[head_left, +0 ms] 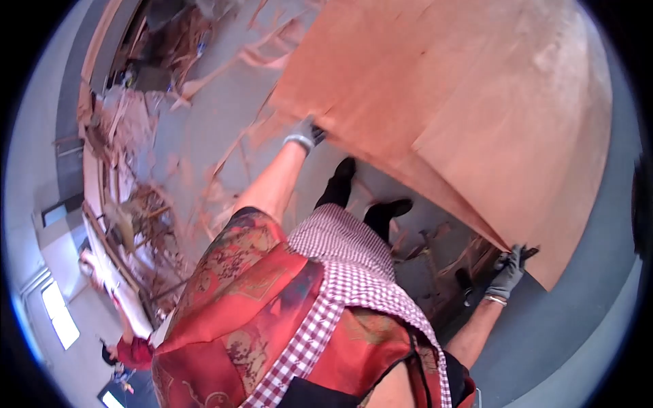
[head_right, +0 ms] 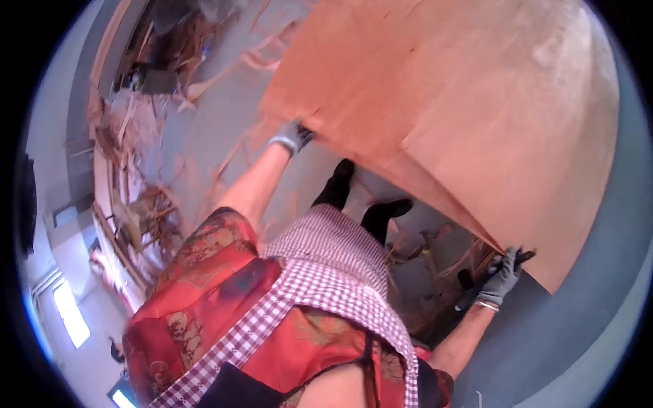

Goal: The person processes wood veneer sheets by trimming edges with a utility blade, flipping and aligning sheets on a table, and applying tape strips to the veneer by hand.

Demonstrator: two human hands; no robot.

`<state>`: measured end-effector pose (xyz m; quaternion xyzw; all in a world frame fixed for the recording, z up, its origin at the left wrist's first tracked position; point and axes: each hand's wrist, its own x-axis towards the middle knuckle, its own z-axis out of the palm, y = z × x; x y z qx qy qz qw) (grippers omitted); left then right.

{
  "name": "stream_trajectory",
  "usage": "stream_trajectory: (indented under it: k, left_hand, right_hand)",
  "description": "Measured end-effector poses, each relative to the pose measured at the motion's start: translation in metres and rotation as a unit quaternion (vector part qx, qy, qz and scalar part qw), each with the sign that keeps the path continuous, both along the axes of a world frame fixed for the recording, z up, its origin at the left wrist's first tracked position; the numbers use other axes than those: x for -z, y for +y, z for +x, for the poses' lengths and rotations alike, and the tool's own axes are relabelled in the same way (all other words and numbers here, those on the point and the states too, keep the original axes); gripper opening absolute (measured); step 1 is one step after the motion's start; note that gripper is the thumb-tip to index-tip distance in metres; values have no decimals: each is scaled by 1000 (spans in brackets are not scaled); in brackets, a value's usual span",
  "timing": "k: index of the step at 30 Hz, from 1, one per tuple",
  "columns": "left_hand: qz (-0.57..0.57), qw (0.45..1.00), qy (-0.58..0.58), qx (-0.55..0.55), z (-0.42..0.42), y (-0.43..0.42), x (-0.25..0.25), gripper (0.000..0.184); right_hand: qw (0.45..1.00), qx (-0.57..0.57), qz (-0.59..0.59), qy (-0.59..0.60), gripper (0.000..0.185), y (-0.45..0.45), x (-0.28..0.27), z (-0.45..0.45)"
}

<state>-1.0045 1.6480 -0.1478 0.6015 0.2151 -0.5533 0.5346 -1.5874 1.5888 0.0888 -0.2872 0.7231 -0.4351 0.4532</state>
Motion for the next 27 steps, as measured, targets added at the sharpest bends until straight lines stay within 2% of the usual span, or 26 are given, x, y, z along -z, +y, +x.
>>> stream_trajectory:
  k: [2, 3, 8, 12, 13, 16, 17, 19, 20, 21, 22, 23, 24, 25, 26, 27]
  left_hand:
    - [17, 999, -35, 18, -2, -7, -34, 24]
    - [31, 998, -55, 31, -7, -7, -44, 23]
    - [83, 984, -144, 60, -23, -15, -64, 18]
    - [90, 981, -158, 63, -23, -13, -57, 17]
    - [95, 984, -146, 49, -15, -9, -42, 15]
    - [135, 974, -149, 105, -13, 4, -31, 15]
    - [189, 966, -126, 127, -17, 2, -40, 13]
    - [127, 982, -140, 27, -19, 4, -32, 10]
    - [96, 986, -136, -15, -26, 5, -26, 8]
    - [-39, 981, -74, -174, 4, 31, 88, 10]
    - [-99, 988, -28, -114, 51, 59, 171, 17]
    - [-117, 987, -50, -100, 27, 55, 135, 22]
    - [-140, 983, -75, -87, 8, 33, 80, 28]
    - [-31, 992, -76, -98, 13, 30, 70, 23]
    - [40, 990, -116, -75, 2, 20, 28, 20]
    - [60, 988, -126, -65, -10, 10, -8, 18]
  right_hand:
    - [1000, 4, 1, 21, 30, 1, -2, 3]
    - [999, -10, 14, 35, 36, 2, -1, -1]
    - [998, 2, 15, 60, 34, 1, 10, -12]
    - [996, 36, -28, 74, 37, 4, 22, -26]
    - [993, 42, -6, 111, 45, 3, 17, -23]
    - [983, 17, 32, 179, 59, 6, 43, -89]
    - [981, 13, 19, 191, 60, 7, 47, -85]
    - [976, 10, -3, 218, 62, 7, 46, -80]
    - [987, 14, -22, 156, 62, 9, 48, -77]
    - [993, 26, -41, 104, 61, 12, 54, -82]
    - [984, 2, -38, 174, 54, 16, 65, -97]
    - [995, 32, 32, 90, 45, 19, 59, -90]
    - [996, 81, -1, 29, 38, 17, 59, -80]
    - [985, 85, 62, 134, 35, 15, 46, -60]
    - [987, 76, 37, 140, 31, 18, 49, -60]
    - [992, 52, 5, 114, 37, 19, 56, -77]
